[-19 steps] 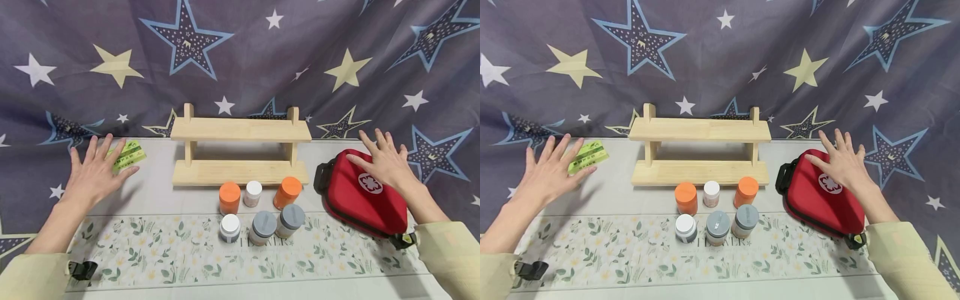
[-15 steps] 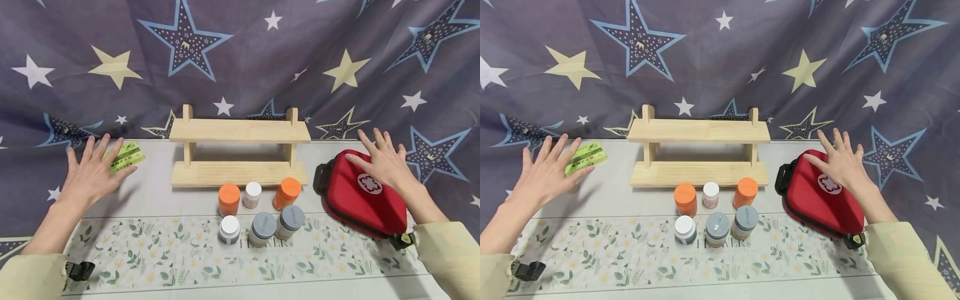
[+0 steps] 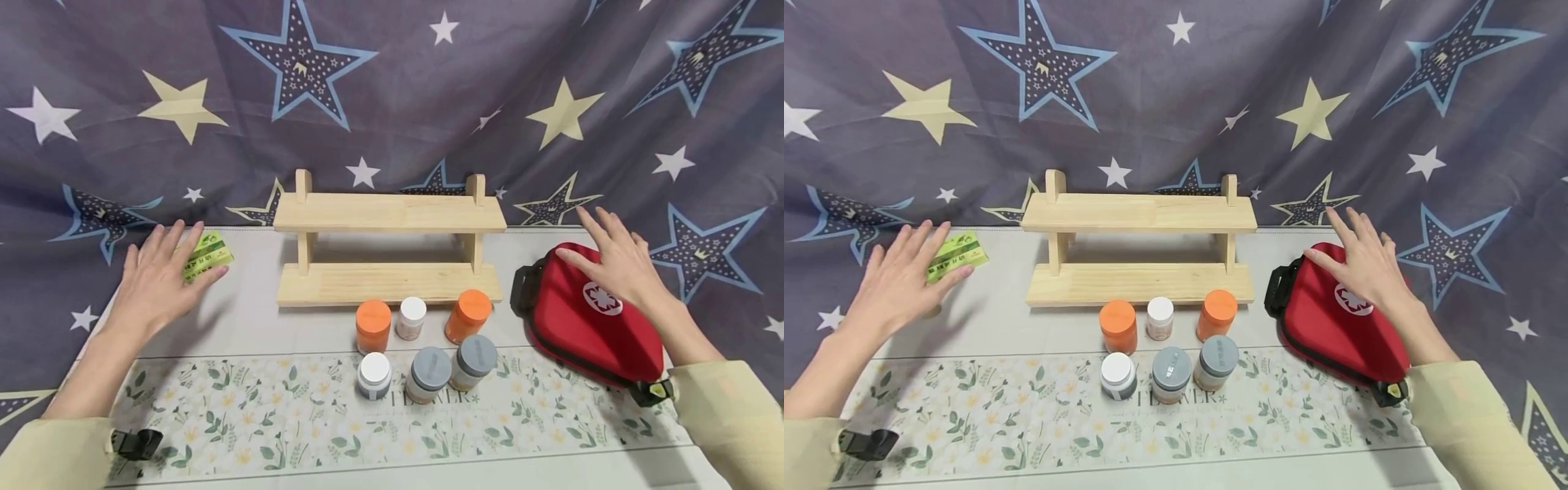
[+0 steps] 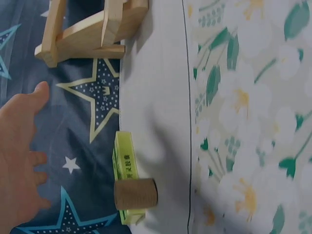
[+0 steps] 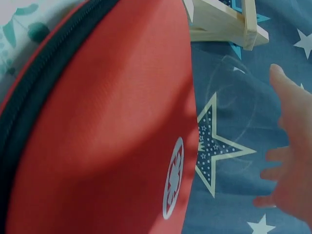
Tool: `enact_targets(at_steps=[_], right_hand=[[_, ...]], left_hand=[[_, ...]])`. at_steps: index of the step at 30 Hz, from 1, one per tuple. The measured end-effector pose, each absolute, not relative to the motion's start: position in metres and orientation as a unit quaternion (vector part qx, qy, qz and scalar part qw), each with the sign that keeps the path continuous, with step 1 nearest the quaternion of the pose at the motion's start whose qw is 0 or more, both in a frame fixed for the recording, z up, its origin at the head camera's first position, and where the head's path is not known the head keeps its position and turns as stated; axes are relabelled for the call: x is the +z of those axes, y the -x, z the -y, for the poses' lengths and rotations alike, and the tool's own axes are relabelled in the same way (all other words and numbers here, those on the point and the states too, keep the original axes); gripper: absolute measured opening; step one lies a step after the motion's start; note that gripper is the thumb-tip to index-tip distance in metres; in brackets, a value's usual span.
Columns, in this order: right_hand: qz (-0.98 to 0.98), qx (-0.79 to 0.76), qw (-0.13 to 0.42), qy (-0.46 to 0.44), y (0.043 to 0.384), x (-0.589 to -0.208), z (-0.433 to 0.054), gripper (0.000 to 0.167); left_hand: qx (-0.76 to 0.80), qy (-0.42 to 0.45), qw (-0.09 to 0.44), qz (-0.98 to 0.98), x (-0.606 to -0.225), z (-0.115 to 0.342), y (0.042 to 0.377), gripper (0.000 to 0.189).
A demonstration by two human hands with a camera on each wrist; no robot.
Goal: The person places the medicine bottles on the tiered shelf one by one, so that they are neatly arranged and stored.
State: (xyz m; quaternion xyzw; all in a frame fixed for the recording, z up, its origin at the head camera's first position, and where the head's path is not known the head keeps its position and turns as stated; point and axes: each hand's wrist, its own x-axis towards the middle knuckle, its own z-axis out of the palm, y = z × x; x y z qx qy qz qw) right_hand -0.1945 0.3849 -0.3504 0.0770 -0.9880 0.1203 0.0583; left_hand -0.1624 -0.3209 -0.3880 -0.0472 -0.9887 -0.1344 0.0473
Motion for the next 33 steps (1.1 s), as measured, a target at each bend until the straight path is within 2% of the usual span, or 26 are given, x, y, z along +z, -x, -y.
enact_targets(at_steps=[6,12,22,33], right_hand=[[0.974,0.192,0.082,-0.093,0.192,-0.353,-0.371,0.083],[0.943,0.285,0.097,-0.142,0.189,-0.358,-0.353,0.072],[0.880,0.434,-0.009,-0.192,0.182,-0.369,-0.319,0.066],[0.833,0.476,-0.136,-0.249,0.178,-0.386,-0.292,0.071]], left_hand=[[-0.215,0.048,0.066,0.973,-0.391,0.310,0.160,0.085],[-0.300,0.032,0.021,0.953,-0.393,0.289,0.158,0.081],[-0.441,0.061,-0.046,0.894,-0.410,0.263,0.162,0.078],[-0.492,0.066,-0.142,0.856,-0.430,0.244,0.166,0.087]])
